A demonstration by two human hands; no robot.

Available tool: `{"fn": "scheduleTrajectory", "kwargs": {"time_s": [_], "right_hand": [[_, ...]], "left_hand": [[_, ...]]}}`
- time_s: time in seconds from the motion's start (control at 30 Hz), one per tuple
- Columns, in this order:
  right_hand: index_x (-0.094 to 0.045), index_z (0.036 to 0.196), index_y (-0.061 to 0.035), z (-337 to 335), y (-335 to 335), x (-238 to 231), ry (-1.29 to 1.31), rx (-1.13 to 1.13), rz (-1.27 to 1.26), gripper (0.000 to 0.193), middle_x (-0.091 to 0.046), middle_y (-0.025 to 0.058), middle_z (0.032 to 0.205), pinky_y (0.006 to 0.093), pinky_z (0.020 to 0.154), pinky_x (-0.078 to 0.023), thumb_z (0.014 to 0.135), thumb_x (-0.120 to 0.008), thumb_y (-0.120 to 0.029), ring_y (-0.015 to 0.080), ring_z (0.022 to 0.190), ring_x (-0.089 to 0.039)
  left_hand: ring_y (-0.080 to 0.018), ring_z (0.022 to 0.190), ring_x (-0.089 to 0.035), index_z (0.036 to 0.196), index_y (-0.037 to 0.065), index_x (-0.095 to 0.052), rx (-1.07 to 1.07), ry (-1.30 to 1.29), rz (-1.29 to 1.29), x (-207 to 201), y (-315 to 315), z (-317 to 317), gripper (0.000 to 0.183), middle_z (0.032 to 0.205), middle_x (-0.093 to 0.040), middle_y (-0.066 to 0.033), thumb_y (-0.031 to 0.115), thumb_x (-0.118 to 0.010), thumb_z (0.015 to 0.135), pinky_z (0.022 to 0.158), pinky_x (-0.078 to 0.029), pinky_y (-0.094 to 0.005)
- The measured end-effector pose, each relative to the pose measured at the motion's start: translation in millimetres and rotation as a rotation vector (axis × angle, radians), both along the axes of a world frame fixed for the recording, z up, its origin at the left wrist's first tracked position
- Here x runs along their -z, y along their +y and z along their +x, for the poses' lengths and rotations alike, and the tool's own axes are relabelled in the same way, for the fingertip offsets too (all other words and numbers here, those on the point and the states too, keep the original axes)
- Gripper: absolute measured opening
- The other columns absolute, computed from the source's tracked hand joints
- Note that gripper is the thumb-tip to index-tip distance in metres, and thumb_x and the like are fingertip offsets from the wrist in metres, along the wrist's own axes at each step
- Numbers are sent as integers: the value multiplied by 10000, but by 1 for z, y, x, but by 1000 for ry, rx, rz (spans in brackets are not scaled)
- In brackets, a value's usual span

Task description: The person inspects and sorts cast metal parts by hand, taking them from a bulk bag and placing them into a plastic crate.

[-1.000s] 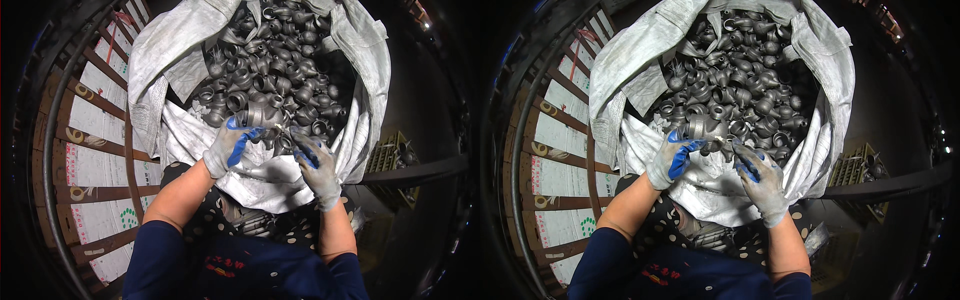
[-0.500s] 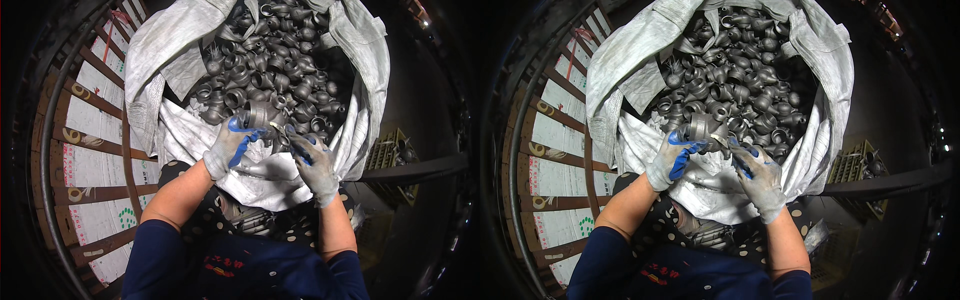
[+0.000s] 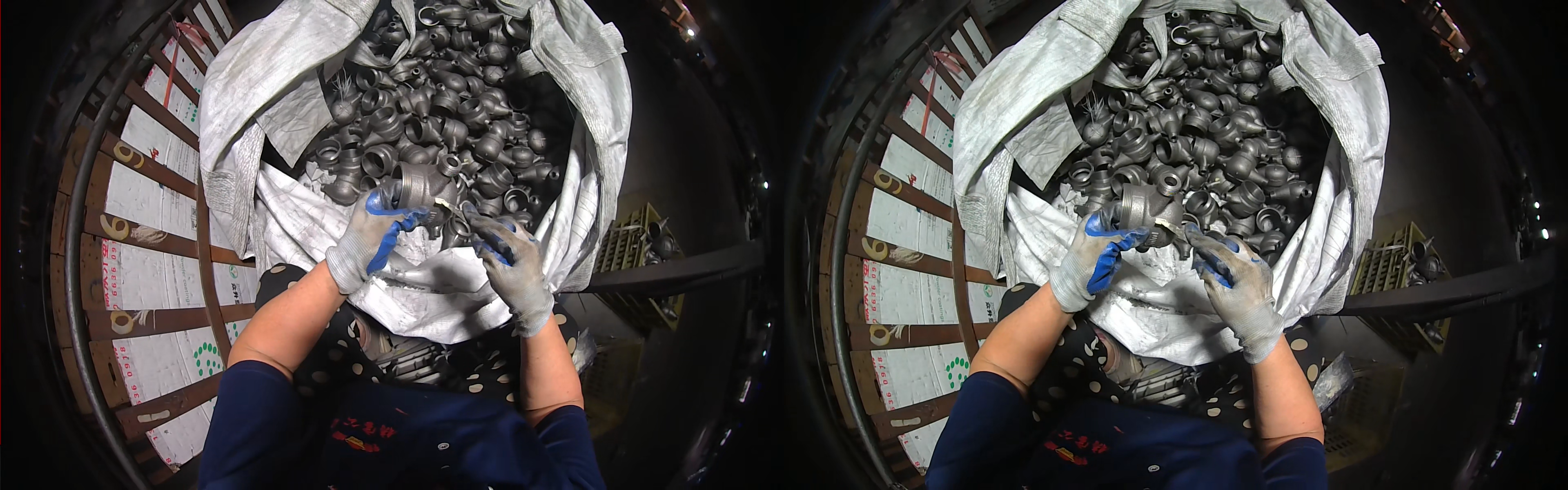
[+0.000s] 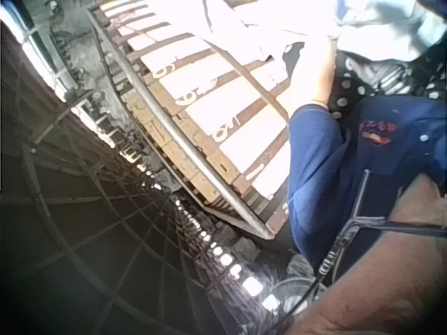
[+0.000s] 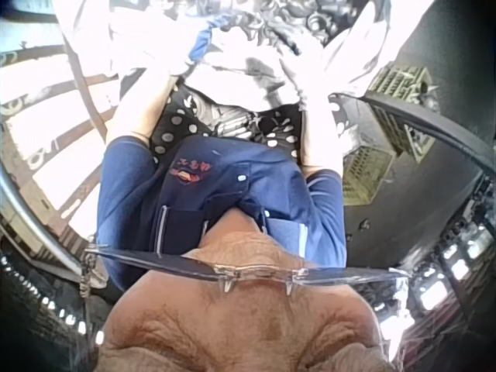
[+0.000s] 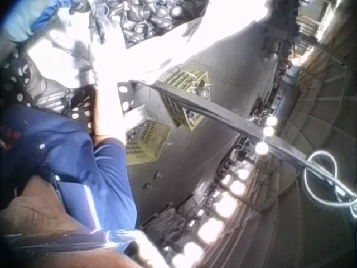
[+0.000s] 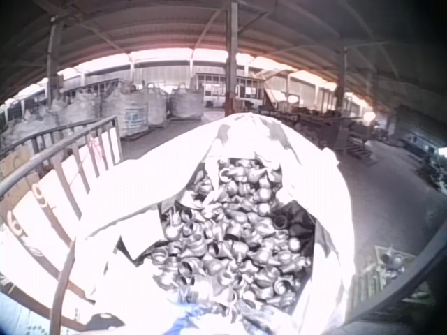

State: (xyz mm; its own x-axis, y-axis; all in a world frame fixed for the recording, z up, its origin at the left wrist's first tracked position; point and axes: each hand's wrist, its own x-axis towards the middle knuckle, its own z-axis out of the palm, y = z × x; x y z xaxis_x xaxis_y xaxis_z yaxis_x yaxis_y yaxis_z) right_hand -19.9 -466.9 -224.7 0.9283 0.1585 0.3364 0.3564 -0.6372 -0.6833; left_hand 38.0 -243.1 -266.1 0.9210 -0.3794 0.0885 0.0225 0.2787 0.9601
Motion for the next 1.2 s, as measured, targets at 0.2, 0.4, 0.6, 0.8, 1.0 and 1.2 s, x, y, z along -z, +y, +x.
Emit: {"fn": "scheduleTrajectory", "kwargs": {"time_s": [0.2, 0.4, 0.6, 0.8, 1.0, 1.2], "right_hand": [[-646, 1114, -148, -1, 1, 2, 65, 22, -29, 337, -642, 132, 992, 386, 764, -513, 779, -637, -107, 325, 873, -634], [-639, 1132, -169, -3, 3, 3, 41, -6, -87, 349, -638, 134, 985, 389, 756, -511, 787, -632, -119, 325, 874, -629], [-638, 1141, -178, -1, -2, 0, 69, 12, -46, 352, -638, 125, 946, 387, 736, -510, 793, -632, -126, 323, 843, -630], [-642, 1134, -175, -2, -3, 3, 57, 6, -41, 345, -641, 123, 938, 389, 724, -512, 791, -634, -137, 327, 824, -632], [-645, 1125, -168, -2, -5, 5, 47, 24, -82, 333, -645, 130, 972, 388, 736, -514, 794, -628, -141, 323, 845, -635], [-640, 1131, -153, -3, -4, 3, 79, 17, -36, 348, -648, 133, 997, 386, 764, -514, 786, -628, -116, 319, 882, -636]], "left_hand": [[-188, 995, -618, 1149, 11, -558, -11, -73, -92, 8, -2, -1, 254, 1103, -622, -102, 80, -514, 908, 891, -489, -317], [-198, 1001, -617, 1154, 6, -546, -25, 125, -88, 5, -2, -3, 252, 1104, -614, -112, 79, -507, 916, 906, -494, -332], [-174, 988, -616, 1147, 14, -554, -6, 84, -152, 3, -1, -3, 250, 1086, -623, -97, 119, -518, 923, 884, -499, -309], [-119, 900, -600, 1133, 8, -565, 12, 96, 1, -1, 0, 0, 275, 1002, -640, -55, 152, -574, 899, 807, -480, -265], [-200, 934, -622, 1110, 22, -596, -9, -127, 44, -3, 1, -1, 286, 1042, -640, -102, 73, -552, 832, 838, -487, -316], [-159, 947, -628, 1140, -3, -558, -71, -441, 191, 4, 2, 0, 279, 1056, -634, -92, 70, -515, 875, 863, -506, -292]]}}
